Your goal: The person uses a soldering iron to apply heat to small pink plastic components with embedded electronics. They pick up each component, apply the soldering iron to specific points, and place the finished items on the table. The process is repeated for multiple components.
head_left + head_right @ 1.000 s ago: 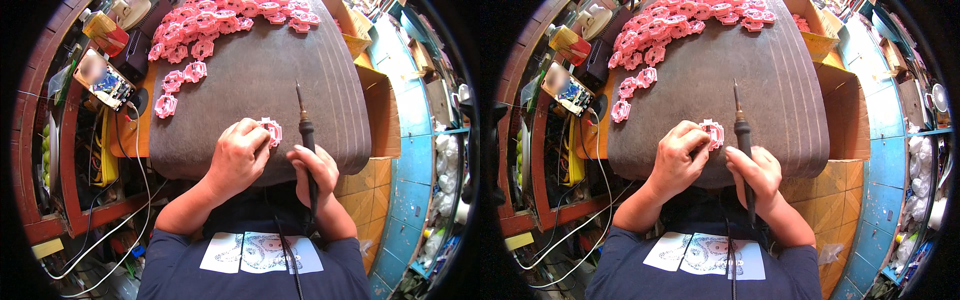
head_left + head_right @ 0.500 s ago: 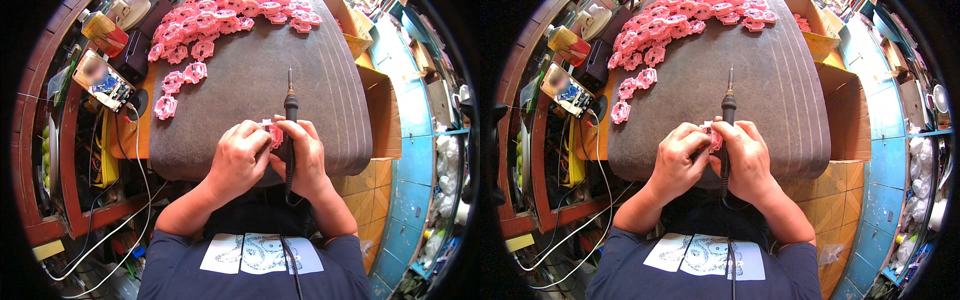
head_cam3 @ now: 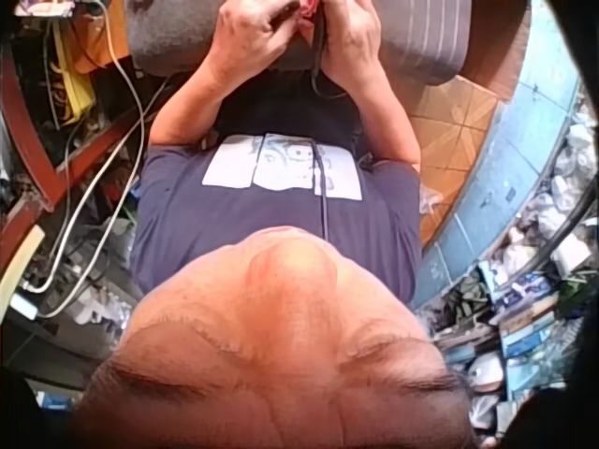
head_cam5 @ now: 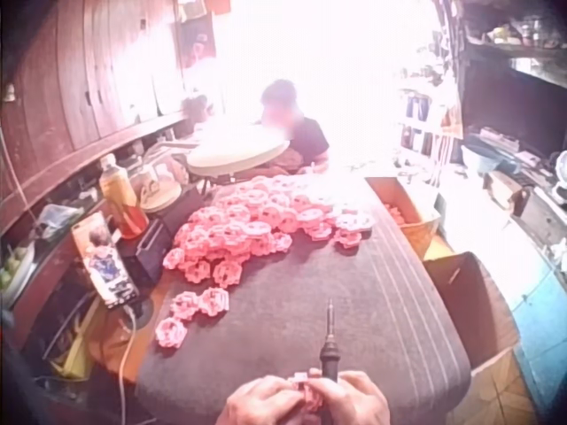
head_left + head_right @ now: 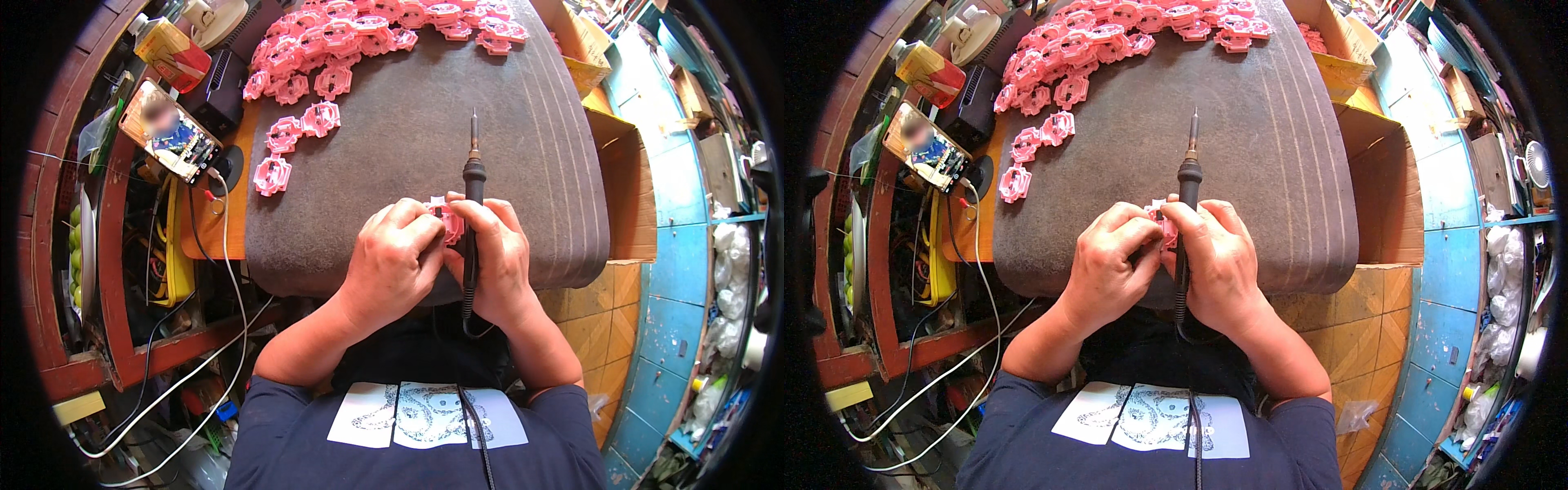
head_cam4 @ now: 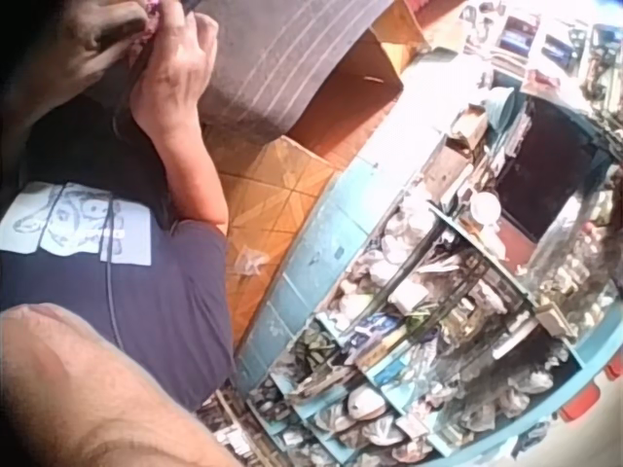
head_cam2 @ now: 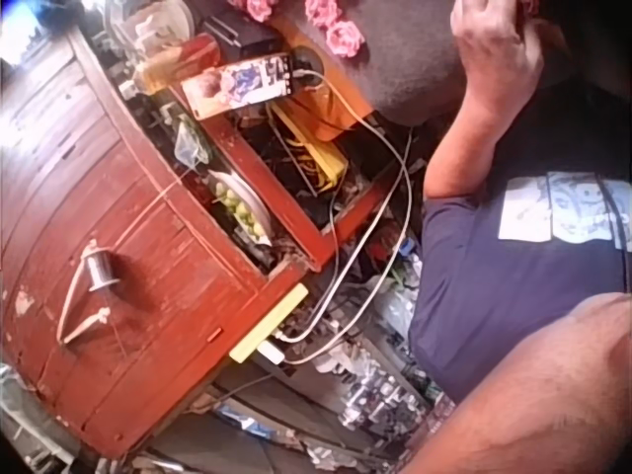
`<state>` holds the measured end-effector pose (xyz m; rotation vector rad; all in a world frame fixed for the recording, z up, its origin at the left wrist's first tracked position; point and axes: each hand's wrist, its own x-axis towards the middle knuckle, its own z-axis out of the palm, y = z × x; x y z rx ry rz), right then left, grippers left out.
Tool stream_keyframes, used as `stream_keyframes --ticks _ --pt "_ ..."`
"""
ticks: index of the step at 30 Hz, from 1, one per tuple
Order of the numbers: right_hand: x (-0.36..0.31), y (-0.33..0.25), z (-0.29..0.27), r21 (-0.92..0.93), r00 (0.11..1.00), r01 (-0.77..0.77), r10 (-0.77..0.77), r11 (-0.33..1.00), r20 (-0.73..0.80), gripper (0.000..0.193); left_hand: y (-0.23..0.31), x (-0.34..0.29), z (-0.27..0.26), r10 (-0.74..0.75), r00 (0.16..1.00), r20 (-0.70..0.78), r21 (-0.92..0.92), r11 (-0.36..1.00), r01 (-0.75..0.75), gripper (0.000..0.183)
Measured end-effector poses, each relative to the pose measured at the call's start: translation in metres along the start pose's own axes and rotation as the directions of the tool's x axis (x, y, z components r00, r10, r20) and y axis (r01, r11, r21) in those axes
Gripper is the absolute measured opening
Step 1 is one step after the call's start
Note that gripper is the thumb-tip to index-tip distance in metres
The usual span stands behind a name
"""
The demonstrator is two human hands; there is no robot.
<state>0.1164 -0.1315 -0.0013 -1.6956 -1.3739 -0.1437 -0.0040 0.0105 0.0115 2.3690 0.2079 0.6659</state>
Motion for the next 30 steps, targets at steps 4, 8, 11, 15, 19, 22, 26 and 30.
stream_keyframes --ticks 4,8,11,15,19,22,26,30 --pt "-0.001 0.001 0.000 -0.003 1.000 0.003 -0.003 1.000 0.000 0.063 0.000 0.000 0.000 0.004 1.000 -0.004 -0.002 1.000 -0.004 0.017" --pt "-0.002 0.002 0.002 0.010 1.000 0.007 -0.007 1.000 -0.002 0.063 -0.001 -0.001 0.000 -0.002 1.000 -0.003 -0.007 1.000 0.002 0.017" --pt "-0.001 0.001 0.002 0.003 1.000 0.007 -0.007 1.000 -0.012 0.063 -0.002 -0.002 0.003 -0.015 1.000 -0.015 -0.056 0.998 0.014 0.010" --pt "-0.003 0.000 0.002 -0.026 1.000 -0.011 0.011 1.000 -0.015 0.061 -0.002 -0.001 0.000 0.029 0.999 -0.021 -0.021 0.999 -0.029 0.016" --pt "-0.001 -0.001 0.003 -0.016 0.999 -0.020 0.020 1.000 -0.026 0.060 -0.011 0.002 -0.015 -0.039 0.995 -0.090 -0.166 0.986 0.024 0.015" --pt "-0.003 0.001 0.004 -0.038 1.000 -0.021 0.020 0.999 -0.016 0.058 -0.047 0.031 -0.043 0.072 0.970 -0.234 0.214 0.977 -0.021 0.014" --pt "-0.005 0.003 0.004 -0.061 1.000 0.004 -0.005 0.998 -0.014 0.055 -0.083 0.065 -0.073 -0.050 0.977 -0.209 0.667 0.723 0.179 0.029" --pt "-0.004 0.001 0.006 -0.058 1.000 -0.019 0.018 0.998 -0.019 0.053 -0.083 0.068 -0.076 -0.238 0.970 -0.043 0.707 0.678 0.198 0.038"
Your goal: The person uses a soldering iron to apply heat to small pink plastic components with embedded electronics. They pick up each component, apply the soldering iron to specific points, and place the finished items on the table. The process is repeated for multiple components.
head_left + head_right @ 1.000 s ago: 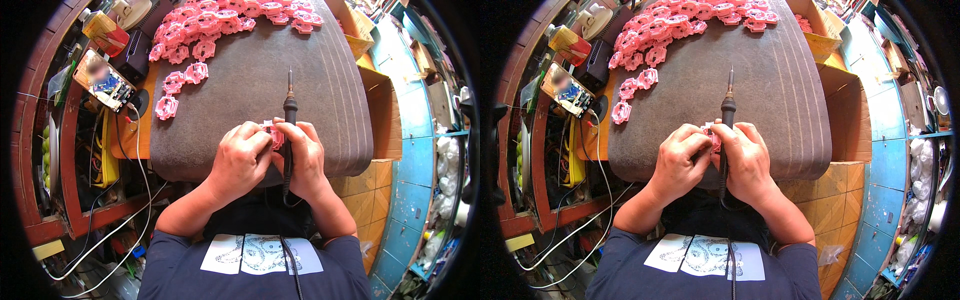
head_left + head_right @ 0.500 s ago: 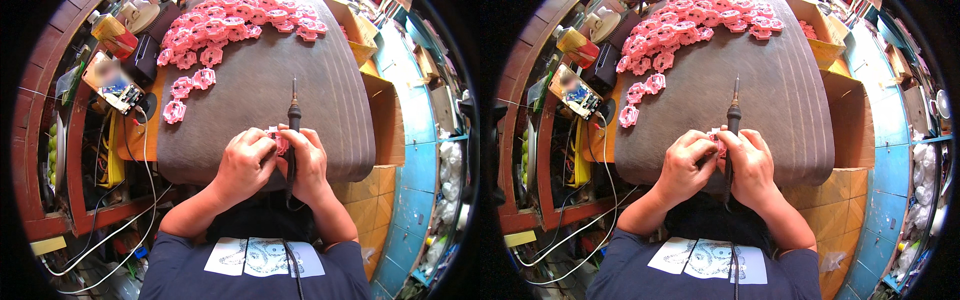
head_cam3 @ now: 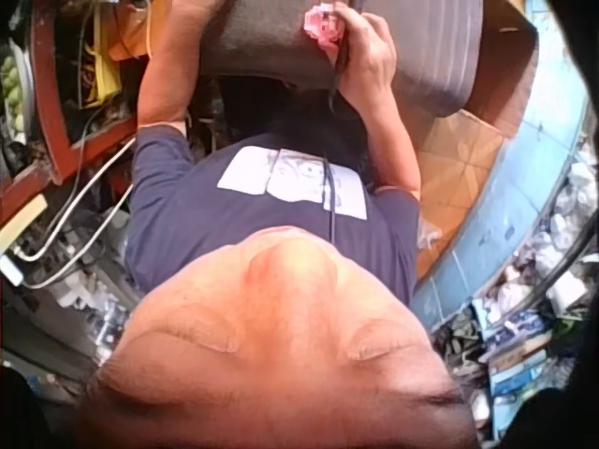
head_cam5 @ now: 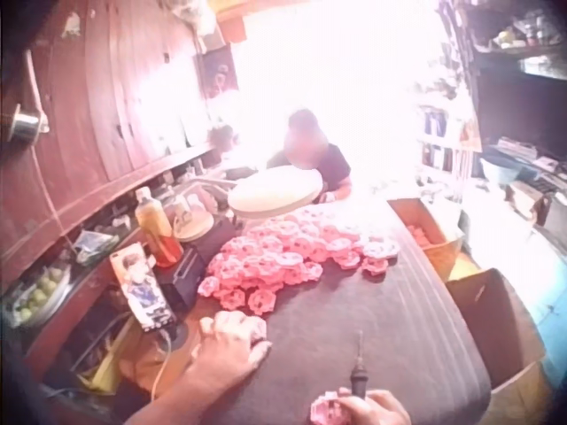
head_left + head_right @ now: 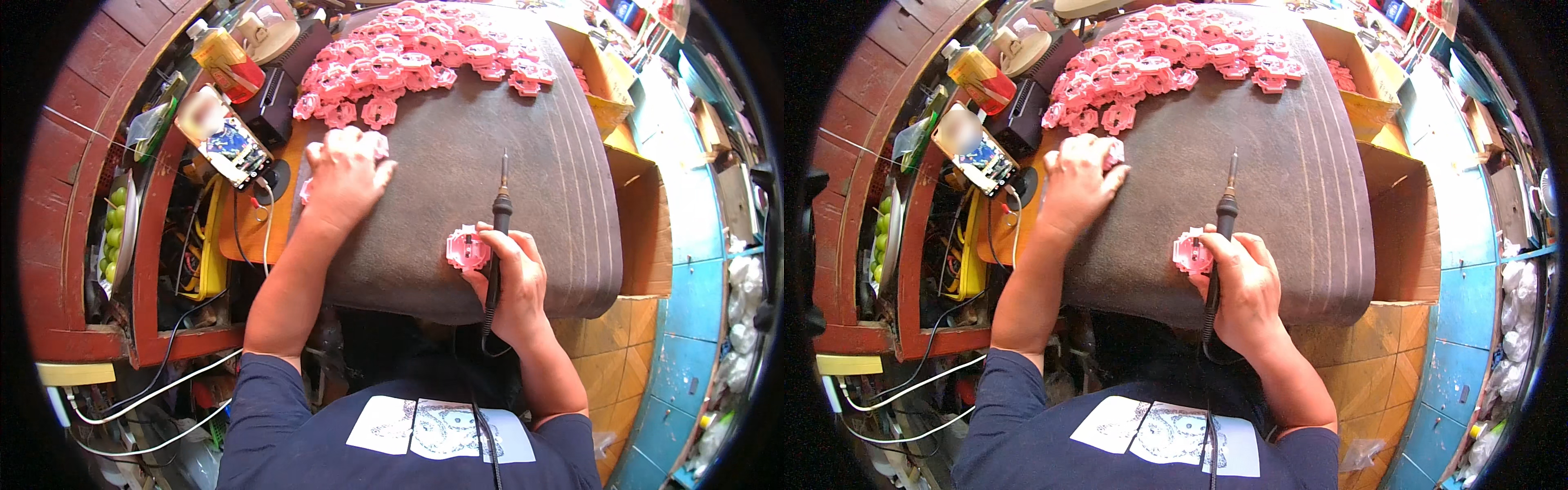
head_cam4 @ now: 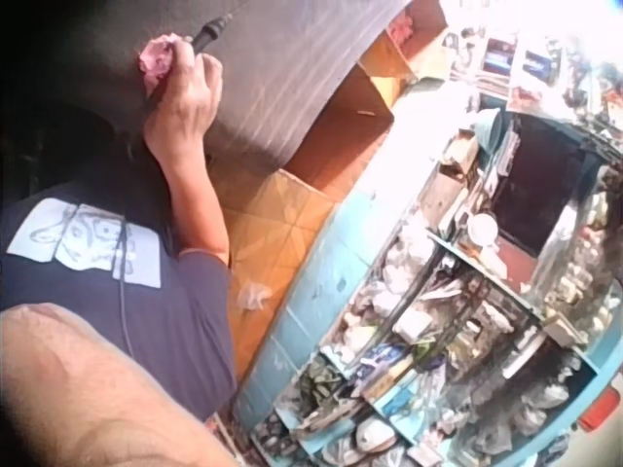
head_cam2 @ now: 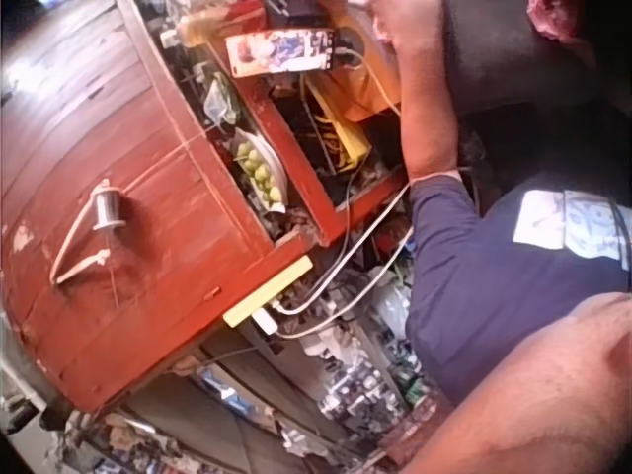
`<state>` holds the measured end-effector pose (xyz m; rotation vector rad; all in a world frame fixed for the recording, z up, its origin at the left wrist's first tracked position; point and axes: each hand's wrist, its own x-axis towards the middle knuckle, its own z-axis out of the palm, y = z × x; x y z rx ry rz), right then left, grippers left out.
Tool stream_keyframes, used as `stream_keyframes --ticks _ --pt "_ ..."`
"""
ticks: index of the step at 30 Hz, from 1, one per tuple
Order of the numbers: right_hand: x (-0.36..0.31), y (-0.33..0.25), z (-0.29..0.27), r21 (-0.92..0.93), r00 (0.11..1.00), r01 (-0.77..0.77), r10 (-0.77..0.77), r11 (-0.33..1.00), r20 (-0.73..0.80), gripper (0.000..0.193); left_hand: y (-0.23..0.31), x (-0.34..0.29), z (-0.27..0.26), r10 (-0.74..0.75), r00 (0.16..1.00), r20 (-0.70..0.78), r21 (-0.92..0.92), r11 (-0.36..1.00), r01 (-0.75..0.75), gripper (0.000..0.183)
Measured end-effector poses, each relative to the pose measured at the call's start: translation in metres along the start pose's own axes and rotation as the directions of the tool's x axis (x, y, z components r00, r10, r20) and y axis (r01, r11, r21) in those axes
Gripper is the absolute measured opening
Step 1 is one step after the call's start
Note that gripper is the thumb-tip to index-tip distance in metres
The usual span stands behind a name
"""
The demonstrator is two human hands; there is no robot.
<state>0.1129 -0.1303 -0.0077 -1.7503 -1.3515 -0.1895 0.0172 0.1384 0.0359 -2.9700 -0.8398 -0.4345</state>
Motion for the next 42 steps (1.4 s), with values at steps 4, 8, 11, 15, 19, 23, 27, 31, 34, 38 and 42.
stream_keyframes --ticks 4,8,11,15,19,23,27,31,34,38,42 --pt "-0.001 -0.001 0.001 0.042 0.999 -0.024 0.026 0.999 -0.038 0.059 0.034 -0.031 -0.004 0.142 0.990 -0.010 -0.057 0.988 -0.142 0.037" --pt "-0.002 -0.003 0.000 0.044 0.998 -0.046 0.048 0.998 -0.050 0.056 0.059 -0.072 -0.008 0.248 0.967 -0.052 -0.292 0.923 -0.252 0.048" --pt "-0.003 -0.001 0.000 0.036 0.998 -0.047 0.048 0.998 -0.043 0.056 0.066 -0.087 -0.001 0.220 0.968 -0.121 -0.366 0.896 -0.250 0.055" --pt "-0.002 -0.003 -0.006 -0.113 0.994 -0.101 0.095 0.988 -0.053 0.061 0.059 -0.088 0.002 0.243 0.956 -0.168 -0.482 0.825 -0.294 0.062" --pt "-0.006 0.001 -0.011 -0.315 0.958 -0.180 0.093 0.932 -0.272 0.060 0.054 -0.081 0.007 0.294 0.930 -0.219 -0.545 0.754 -0.367 0.054" --pt "-0.014 0.002 -0.004 -0.013 0.977 0.051 -0.053 0.999 -0.209 0.056 0.066 -0.083 0.009 0.279 0.926 -0.255 -0.587 0.716 -0.377 0.035" --pt "-0.009 -0.007 0.009 -0.001 0.987 0.135 -0.134 0.991 -0.082 0.055 0.074 -0.085 0.013 0.287 0.909 -0.302 -0.612 0.673 -0.415 0.033" --pt "-0.007 -0.007 0.013 -0.065 0.985 0.152 -0.157 0.986 -0.075 0.054 0.071 -0.086 0.015 0.309 0.909 -0.279 -0.626 0.660 -0.416 0.046" --pt "-0.007 -0.004 0.014 -0.032 0.981 0.161 -0.163 0.986 -0.100 0.054 0.069 -0.085 0.013 0.319 0.907 -0.275 -0.624 0.659 -0.420 0.046" --pt "-0.009 -0.002 0.016 0.011 0.978 0.181 -0.179 0.983 -0.110 0.062 0.070 -0.086 0.015 0.305 0.910 -0.281 -0.634 0.653 -0.414 0.044" --pt "-0.004 -0.006 0.016 -0.016 0.976 0.190 -0.191 0.982 -0.107 0.064 0.070 -0.085 0.014 0.301 0.911 -0.283 -0.645 0.642 -0.413 0.041"
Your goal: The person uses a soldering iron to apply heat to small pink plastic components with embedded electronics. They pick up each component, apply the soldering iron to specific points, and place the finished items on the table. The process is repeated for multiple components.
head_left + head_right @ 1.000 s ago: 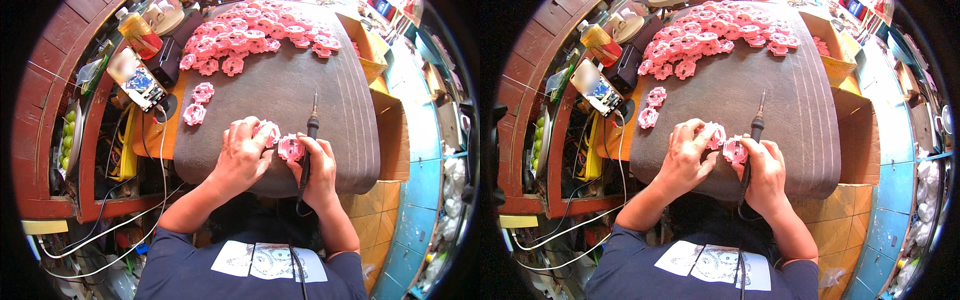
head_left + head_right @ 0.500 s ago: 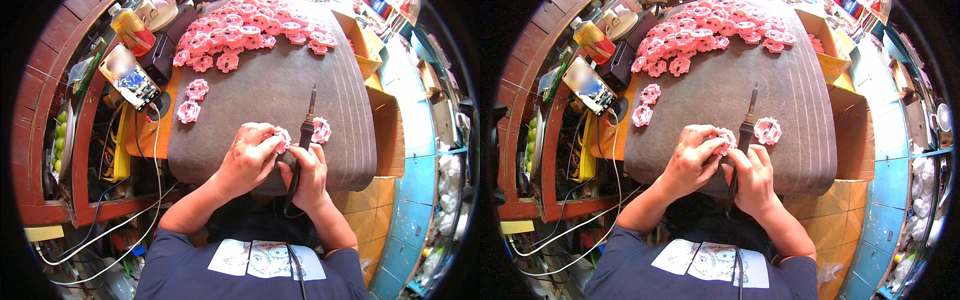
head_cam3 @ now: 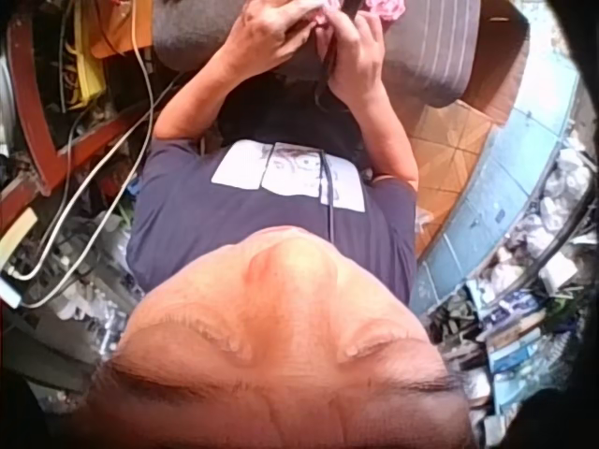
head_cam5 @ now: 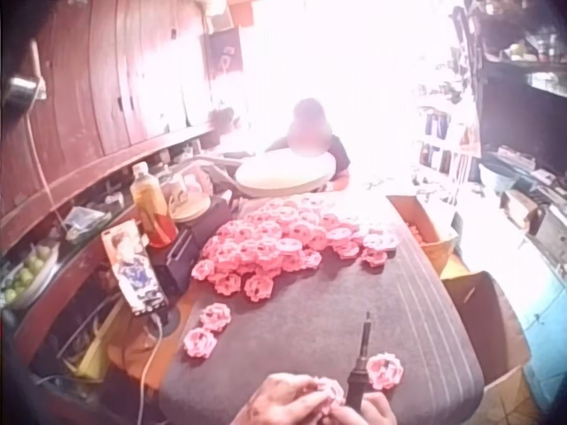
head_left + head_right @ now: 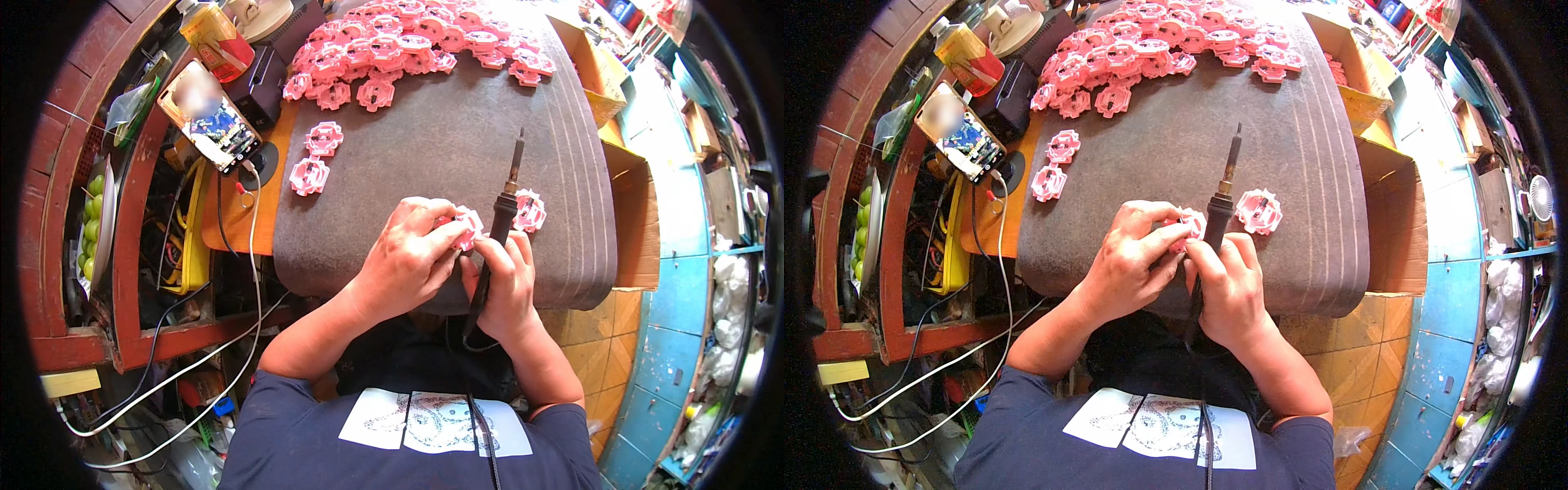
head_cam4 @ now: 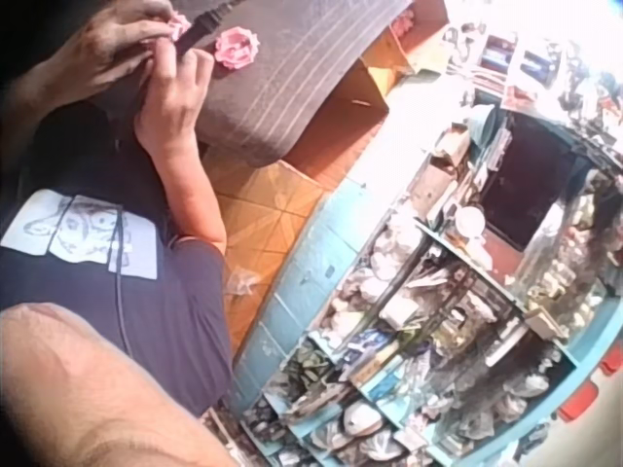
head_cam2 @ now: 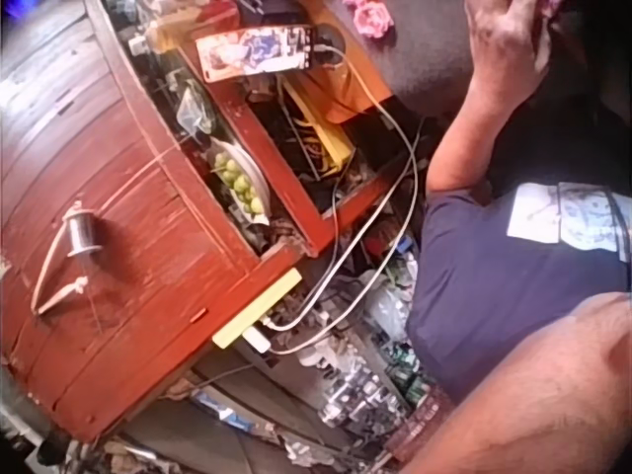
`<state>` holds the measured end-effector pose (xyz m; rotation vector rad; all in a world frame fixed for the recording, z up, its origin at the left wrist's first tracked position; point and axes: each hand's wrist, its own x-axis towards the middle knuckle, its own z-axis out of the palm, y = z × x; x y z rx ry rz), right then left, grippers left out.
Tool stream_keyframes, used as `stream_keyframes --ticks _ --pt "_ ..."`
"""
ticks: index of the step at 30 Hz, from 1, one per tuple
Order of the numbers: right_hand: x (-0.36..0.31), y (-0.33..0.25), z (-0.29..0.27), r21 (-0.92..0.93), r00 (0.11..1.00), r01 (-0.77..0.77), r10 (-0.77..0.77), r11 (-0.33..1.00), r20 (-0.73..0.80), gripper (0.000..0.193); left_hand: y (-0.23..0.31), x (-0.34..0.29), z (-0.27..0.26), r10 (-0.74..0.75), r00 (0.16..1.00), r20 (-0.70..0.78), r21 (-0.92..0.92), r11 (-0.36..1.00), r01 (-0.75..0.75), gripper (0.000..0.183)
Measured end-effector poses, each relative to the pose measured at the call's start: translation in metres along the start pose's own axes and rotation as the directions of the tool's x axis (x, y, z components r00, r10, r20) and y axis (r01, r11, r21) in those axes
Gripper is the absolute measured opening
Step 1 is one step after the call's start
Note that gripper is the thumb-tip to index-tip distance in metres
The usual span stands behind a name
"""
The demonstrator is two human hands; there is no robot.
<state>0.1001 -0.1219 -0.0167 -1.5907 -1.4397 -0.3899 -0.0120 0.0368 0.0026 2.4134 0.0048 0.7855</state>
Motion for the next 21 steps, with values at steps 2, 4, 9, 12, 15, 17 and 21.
stream_keyframes --ticks 2,4,9,12,15,17,21 --pt "0.001 0.000 0.001 -0.015 1.000 0.004 -0.004 1.000 0.015 0.065 -0.001 -0.001 0.000 0.007 1.000 -0.003 0.005 1.000 -0.007 0.041" --pt "0.002 0.002 0.002 -0.030 1.000 0.014 -0.013 0.999 0.020 0.065 -0.002 -0.001 0.000 0.013 1.000 -0.008 0.000 1.000 -0.013 0.040" --pt "0.004 0.001 -0.003 0.003 0.999 0.012 -0.012 1.000 0.053 0.065 -0.004 -0.001 0.001 0.017 1.000 -0.024 -0.022 1.000 -0.017 0.040" --pt "0.003 0.004 -0.004 0.007 0.998 0.027 -0.028 1.000 0.064 0.063 -0.003 0.000 0.000 0.015 1.000 -0.023 -0.032 0.999 -0.015 0.040" --pt "0.004 0.006 -0.008 0.022 0.994 0.038 -0.040 0.999 0.100 0.060 -0.004 -0.001 -0.001 0.029 0.999 -0.022 -0.039 0.999 -0.030 0.039" --pt "0.006 0.007 -0.010 0.030 0.992 0.048 -0.051 0.998 0.114 0.058 -0.004 -0.001 0.000 0.025 1.000 -0.017 -0.044 0.999 -0.026 0.038" --pt "0.008 0.008 -0.010 0.038 0.992 0.069 -0.073 0.997 0.103 0.058 -0.004 -0.001 0.000 0.018 1.000 -0.016 -0.046 0.999 -0.019 0.038"
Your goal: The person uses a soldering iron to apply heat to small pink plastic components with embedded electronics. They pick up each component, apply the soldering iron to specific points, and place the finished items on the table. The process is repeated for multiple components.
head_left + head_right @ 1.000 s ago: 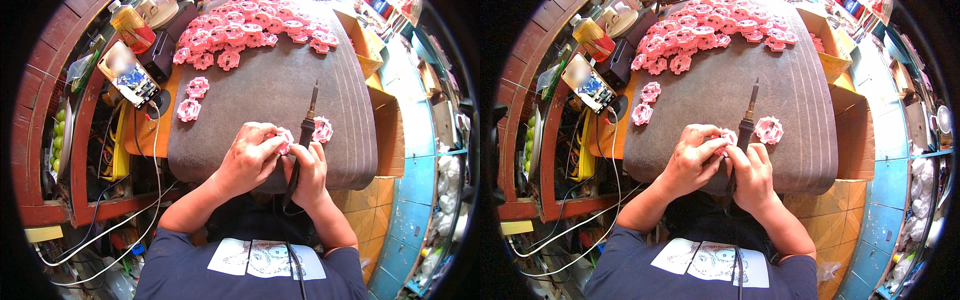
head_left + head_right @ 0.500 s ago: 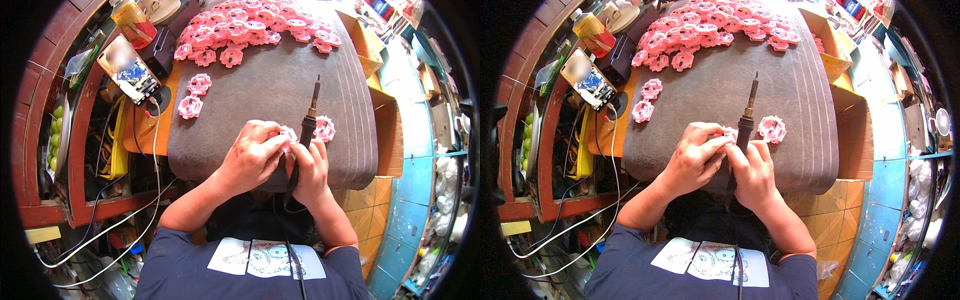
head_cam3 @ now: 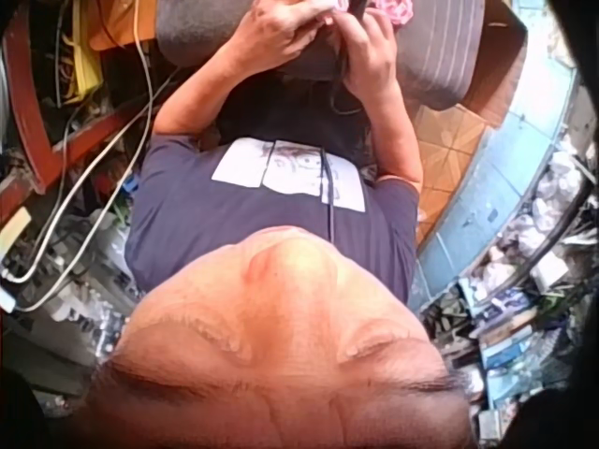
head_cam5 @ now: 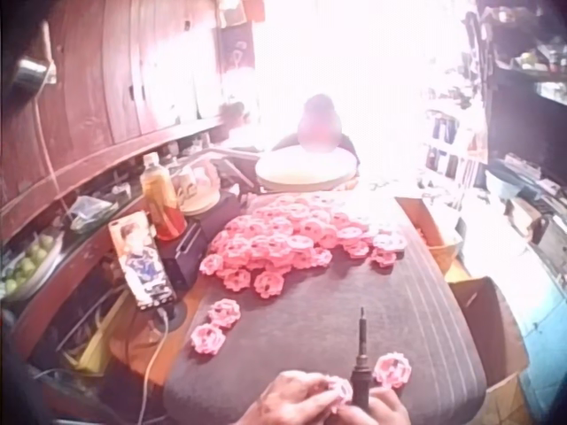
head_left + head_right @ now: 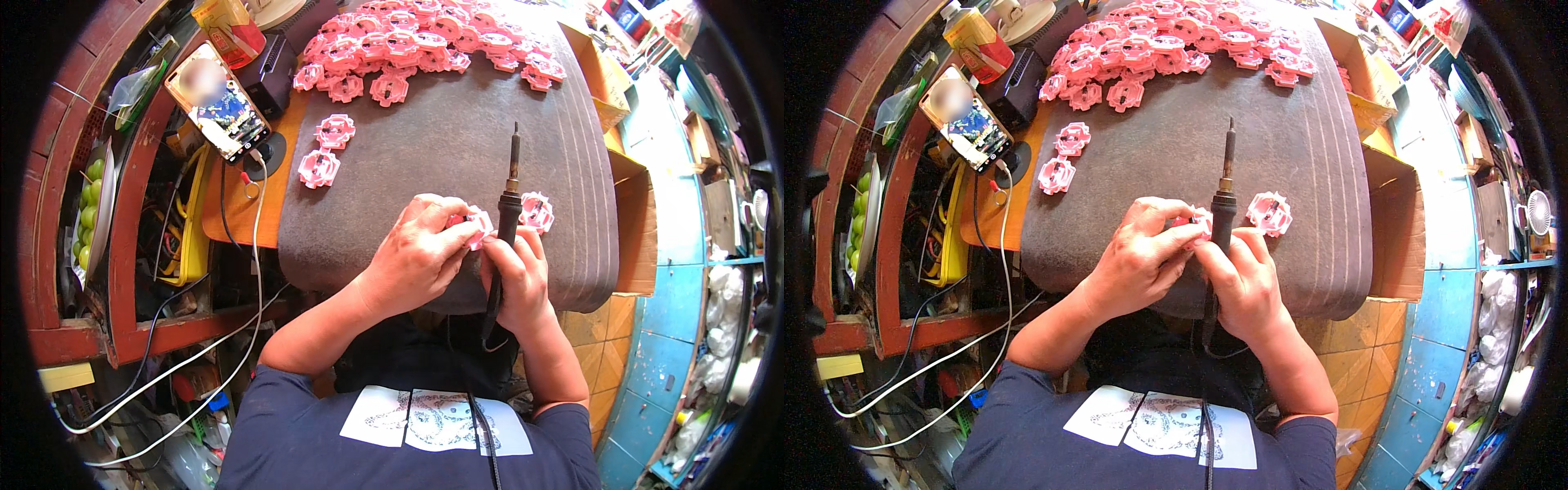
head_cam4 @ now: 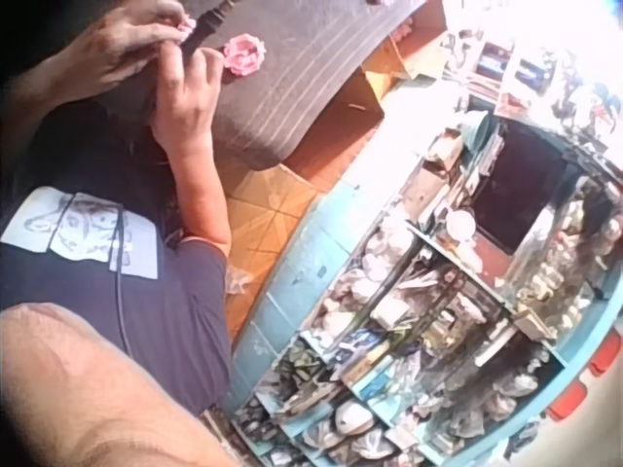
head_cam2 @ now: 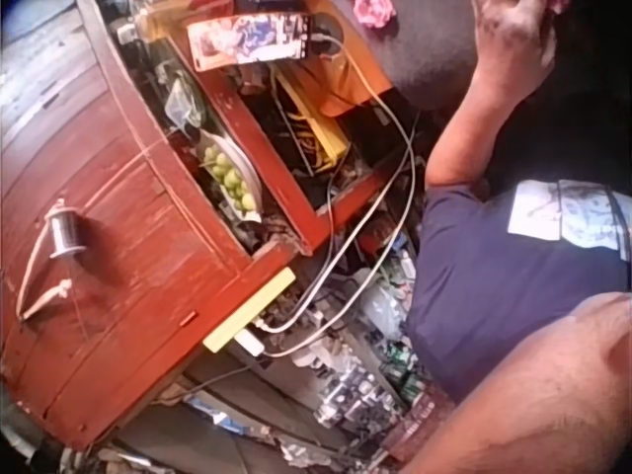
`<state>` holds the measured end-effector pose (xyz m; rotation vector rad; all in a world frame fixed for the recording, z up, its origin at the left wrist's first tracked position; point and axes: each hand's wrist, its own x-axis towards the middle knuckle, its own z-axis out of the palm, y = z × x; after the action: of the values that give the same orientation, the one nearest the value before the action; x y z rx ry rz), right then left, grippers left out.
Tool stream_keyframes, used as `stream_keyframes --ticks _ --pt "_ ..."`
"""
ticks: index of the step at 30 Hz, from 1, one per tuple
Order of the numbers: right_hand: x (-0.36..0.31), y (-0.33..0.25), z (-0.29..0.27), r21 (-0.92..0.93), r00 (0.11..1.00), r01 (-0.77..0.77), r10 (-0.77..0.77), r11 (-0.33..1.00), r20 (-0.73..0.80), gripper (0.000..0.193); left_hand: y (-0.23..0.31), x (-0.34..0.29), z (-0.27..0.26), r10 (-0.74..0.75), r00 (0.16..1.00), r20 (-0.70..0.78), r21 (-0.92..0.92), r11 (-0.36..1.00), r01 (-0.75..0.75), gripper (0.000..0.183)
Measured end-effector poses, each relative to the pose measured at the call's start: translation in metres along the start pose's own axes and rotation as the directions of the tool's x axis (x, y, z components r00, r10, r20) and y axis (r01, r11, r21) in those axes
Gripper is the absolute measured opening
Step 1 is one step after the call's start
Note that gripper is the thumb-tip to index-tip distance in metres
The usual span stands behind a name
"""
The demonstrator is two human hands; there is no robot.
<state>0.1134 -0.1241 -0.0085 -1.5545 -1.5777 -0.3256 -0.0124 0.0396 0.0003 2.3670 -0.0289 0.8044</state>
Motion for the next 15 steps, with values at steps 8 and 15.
stream_keyframes --ticks 8,15 --pt "0.001 0.005 0.004 -0.002 0.998 0.005 -0.005 1.000 -0.066 0.065 0.005 -0.003 0.003 -0.061 0.997 -0.043 0.011 0.998 0.062 0.036" --pt "-0.001 0.002 0.001 0.080 0.998 -0.060 0.062 0.995 -0.028 0.054 0.014 -0.005 0.010 -0.114 0.989 -0.094 0.045 0.992 0.119 0.028"
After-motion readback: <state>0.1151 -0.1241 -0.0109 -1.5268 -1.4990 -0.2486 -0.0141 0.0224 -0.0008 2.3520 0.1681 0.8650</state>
